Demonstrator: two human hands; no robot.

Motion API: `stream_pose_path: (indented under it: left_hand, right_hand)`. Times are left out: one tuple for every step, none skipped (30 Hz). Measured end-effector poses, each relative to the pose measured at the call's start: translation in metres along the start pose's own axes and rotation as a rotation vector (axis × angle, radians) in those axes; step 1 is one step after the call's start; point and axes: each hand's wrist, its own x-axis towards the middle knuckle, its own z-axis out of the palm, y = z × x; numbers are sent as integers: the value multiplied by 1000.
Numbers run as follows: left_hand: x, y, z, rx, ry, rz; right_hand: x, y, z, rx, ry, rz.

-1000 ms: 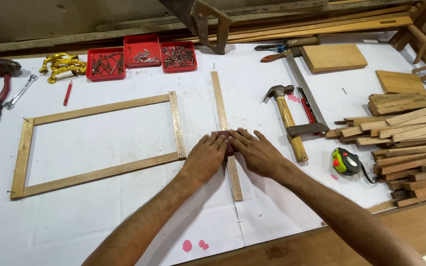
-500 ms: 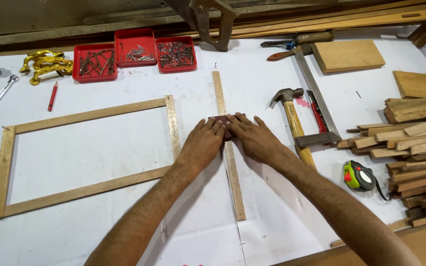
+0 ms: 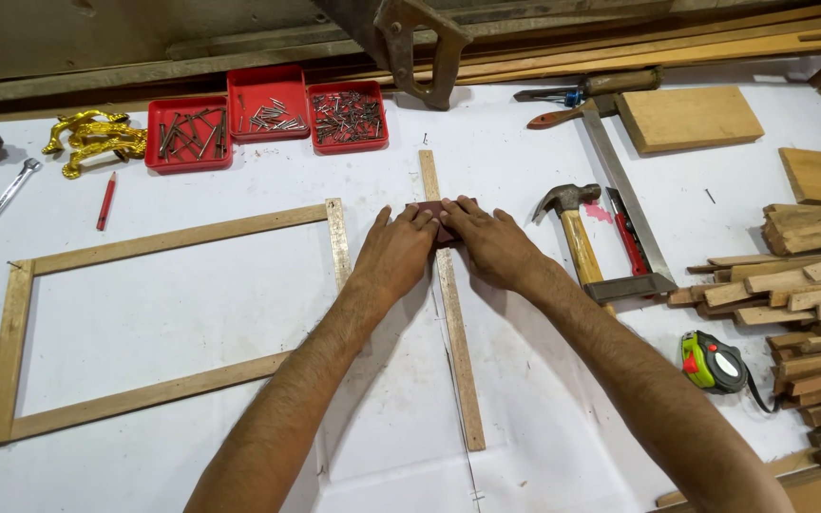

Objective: The person assembles a wooden frame at a workbench. They measure and mark wood strips, position horizontal slats across a rectangular frame, hammer nails to fasten the slats, check alignment with a try square, and take additional strips from a pile to continue fitting pieces into the frame.

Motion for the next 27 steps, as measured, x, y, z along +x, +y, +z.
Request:
stream_pose_path:
  left_hand:
    - [1,0,-3,4,6,0]
    - [0,2,-5,-4,-4,-5]
    - [-2,4,-7,-13,-14,-9]
    - [-4,4,-13,-8,-6,-9]
    - [-7,5,-20,-74,64,-19]
    - [-9,7,-26,-141,134,-25]
    - [-11,10,-31,-137,142,-21]
    - [-13,13,-36,-240,210,-19]
    - [-16,17,-40,-345,277,-16]
    - [-13,20,-40,-346,278,-7]
    - [-10,24,-41,-396,360,12]
    - [-8,29,-40,-448,441,31]
    - [-9,39,-46,-451,442,42]
    - [-8,47,-53,-578,511,38]
    - [-8,56,-59,-706,578,33]
    - [-9,65,-63,-708,574,46]
    - [-10,74,-66,-778,496,-9]
    - [-11,84,-68,-849,413,-67]
    - [-11,92,-62,-851,406,-56]
    - [-11,100,-56,-854,373,-53]
    - [-10,108,-50,-857,340,-50]
    - [-11,117,-45,-859,335,-43]
    - [-11,125,-40,-863,268,-55]
    - [-11,132,-36,-864,201,-70]
    - [-8,137,-25,-864,195,-65]
    - [-5,142,-13,-864,190,-43]
    - [-1,146,-1,-863,184,-20]
  right_hand:
    - [0,2,-3,-4,6,-1]
    - [-1,2,-5,44,31,-19]
    - [-3,3,-6,92,55,-36]
    - [-5,9,-4,87,63,-38]
    - [-6,15,-3,93,217,-138]
    - [-8,22,-2,97,372,-234]
    - [-15,18,-15,92,380,-234]
    - [-24,15,-27,189,390,-195]
    - [-33,12,-38,287,399,-155]
    - [-42,12,-47,283,404,-148]
    - [-52,11,-55,287,387,-129]
    - [-62,11,-62,292,370,-109]
    - [-76,7,-70,288,375,-101]
    - [-89,3,-77,355,374,-23]
    - [-102,-2,-85,422,373,54]
    - [-115,-4,-86,421,381,64]
    - [-127,-5,-86,489,332,184]
    - [-140,-7,-86,557,280,304]
    - [-152,-10,-87,558,285,316]
    - [-164,-12,-89,586,172,359]
    - [-175,-14,-90,613,60,400]
    - [-181,-12,-86,614,63,408]
    - [-186,-9,-82,588,-20,477]
    - [-189,-7,-79,563,-106,544]
    - [-193,0,-72,566,-104,550]
    - [-196,7,-64,568,-133,542]
    - [-198,15,-55,570,-162,534]
